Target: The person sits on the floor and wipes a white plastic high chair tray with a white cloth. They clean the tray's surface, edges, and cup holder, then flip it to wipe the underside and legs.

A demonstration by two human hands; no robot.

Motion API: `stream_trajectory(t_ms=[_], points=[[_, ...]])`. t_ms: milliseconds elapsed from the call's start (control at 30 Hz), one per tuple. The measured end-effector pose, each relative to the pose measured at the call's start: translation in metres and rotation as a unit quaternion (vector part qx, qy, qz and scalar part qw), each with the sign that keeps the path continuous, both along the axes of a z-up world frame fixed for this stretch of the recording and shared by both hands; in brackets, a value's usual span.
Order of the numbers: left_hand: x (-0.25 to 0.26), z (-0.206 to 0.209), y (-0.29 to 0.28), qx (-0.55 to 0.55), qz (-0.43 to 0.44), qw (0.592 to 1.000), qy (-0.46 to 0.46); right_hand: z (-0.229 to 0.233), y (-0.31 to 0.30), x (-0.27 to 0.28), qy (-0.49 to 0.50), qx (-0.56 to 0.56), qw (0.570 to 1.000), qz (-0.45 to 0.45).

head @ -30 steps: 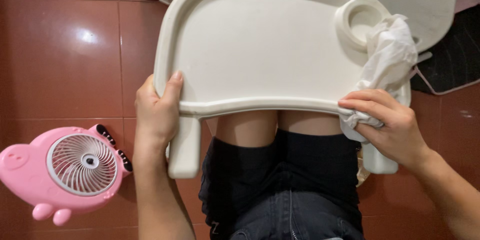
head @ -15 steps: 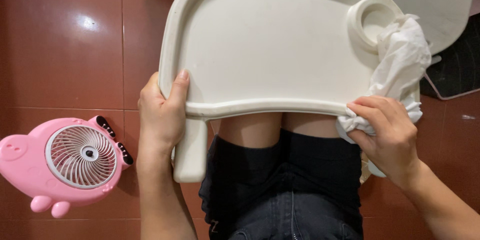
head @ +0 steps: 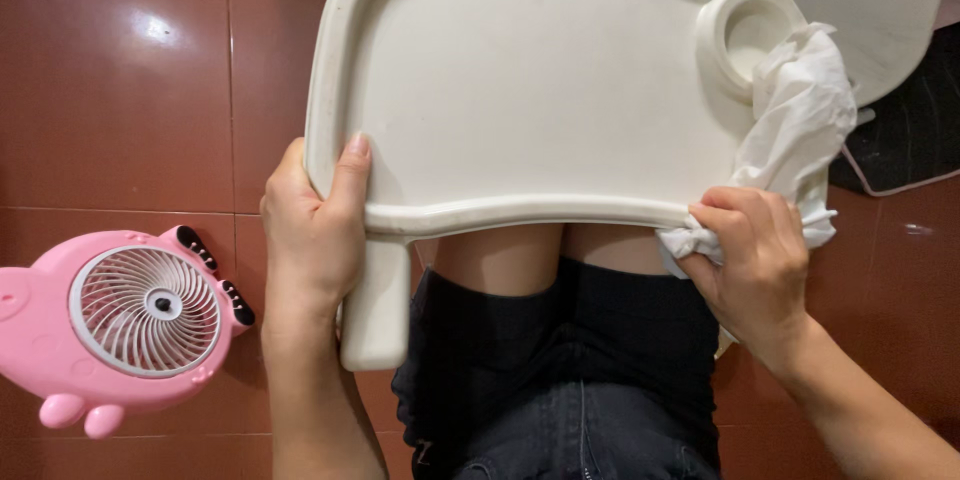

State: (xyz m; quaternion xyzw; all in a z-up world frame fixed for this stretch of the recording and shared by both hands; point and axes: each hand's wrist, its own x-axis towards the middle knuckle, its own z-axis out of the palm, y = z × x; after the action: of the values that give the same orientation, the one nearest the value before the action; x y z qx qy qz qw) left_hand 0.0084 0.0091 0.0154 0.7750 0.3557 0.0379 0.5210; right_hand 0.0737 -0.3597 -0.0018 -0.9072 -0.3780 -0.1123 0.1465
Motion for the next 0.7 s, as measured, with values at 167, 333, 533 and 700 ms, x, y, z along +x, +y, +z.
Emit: stream_trajectory(t_ms=[167, 333, 533, 700], points=[[-0.001, 0.000, 0.002, 0.011, -0.003, 1.000, -0.024, 0.000, 0.005, 0.002, 0.012, 0.009, 1.000, 0.005], [-0.002, -0.005, 0.001, 0.011, -0.001, 1.000, -0.008, 0.004, -0.001, 0.000, 0.018, 0.017, 1.000, 0.009], [-0.003, -0.006, -0.003, -0.010, -0.001, 1.000, -0.019, 0.007, -0.017, -0.005, 0.051, 0.036, 0.998, 0.005], [-0.004, -0.002, -0.003, 0.005, 0.000, 1.000, -0.020, -0.002, -0.008, -0.004, 0.016, 0.001, 1.000, -0.005]])
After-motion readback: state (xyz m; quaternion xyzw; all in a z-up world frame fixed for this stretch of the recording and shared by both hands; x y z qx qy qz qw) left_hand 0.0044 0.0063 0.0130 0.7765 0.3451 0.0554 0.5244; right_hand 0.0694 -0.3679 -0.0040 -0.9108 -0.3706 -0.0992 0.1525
